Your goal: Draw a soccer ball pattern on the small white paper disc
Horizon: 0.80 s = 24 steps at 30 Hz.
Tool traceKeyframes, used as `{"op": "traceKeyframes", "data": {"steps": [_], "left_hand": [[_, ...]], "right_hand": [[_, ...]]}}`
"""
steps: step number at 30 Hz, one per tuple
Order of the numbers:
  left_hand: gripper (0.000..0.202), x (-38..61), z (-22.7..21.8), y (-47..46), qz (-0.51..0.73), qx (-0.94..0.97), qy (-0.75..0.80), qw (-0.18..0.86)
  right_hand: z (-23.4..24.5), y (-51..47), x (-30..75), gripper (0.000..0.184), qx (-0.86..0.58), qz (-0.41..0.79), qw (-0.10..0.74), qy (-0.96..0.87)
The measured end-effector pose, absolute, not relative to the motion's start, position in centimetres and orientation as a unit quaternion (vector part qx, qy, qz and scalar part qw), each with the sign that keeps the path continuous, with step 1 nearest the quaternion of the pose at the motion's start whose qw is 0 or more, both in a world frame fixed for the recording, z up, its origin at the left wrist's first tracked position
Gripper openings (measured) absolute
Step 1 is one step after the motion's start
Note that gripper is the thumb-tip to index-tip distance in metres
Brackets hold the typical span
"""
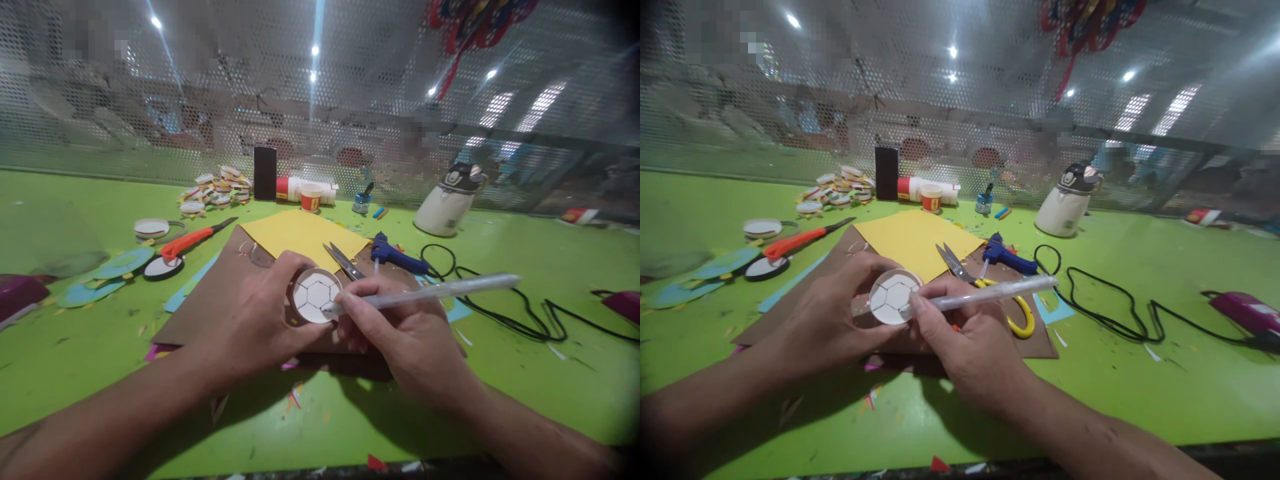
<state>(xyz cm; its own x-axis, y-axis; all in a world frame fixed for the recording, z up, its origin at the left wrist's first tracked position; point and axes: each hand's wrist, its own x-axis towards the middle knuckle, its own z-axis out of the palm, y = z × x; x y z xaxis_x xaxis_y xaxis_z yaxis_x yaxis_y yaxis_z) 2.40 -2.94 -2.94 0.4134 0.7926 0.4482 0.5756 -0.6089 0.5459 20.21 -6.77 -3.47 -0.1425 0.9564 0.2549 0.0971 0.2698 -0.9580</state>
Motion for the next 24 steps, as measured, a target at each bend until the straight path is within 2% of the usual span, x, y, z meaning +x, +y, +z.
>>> {"op": "traceKeyframes", "data": {"steps": [14, 24], "left_hand": [[0.036, 2.23, -2.96, -2.96, 0.362, 0.831, 0.402, 0.13], [0.034, 2.38, -2.72, -2.95, 0.341, 0.83, 0.415, 0.147]], "right_hand": [[-3.48, -6.67, 19.99, 0.014, -0.408, 0.426, 0.519, -0.619], [-3.43, -6.68, 20.17, 0.015, -0.422, 0.422, 0.5, -0.627]]}}
